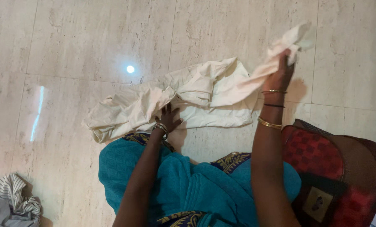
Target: The person folds a white collared shirt by hand while sitting on the floor and then places the folded shirt into a bag containing other clothes.
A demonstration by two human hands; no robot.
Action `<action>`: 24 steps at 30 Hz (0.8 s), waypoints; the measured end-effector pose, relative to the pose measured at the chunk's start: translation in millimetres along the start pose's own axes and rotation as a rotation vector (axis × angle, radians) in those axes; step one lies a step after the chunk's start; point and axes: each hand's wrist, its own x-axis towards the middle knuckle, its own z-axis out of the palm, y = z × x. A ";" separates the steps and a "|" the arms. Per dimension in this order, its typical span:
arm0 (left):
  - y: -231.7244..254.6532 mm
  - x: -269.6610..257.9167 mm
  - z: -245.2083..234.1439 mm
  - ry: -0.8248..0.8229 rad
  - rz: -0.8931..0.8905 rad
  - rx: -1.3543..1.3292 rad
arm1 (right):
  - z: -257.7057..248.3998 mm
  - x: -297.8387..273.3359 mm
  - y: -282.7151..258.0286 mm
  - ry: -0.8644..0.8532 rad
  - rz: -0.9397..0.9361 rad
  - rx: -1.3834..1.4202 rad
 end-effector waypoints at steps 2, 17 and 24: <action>-16.5 1.6 -16.6 0.071 0.044 -0.308 | 65.7 -49.3 -32.4 -0.295 0.082 0.074; -66.1 -4.2 -26.4 0.175 0.173 -2.380 | -65.9 8.6 56.2 -0.108 -0.038 -0.820; -78.4 2.2 -33.6 0.156 0.165 -2.371 | -131.0 -23.2 109.5 -0.060 0.363 -1.246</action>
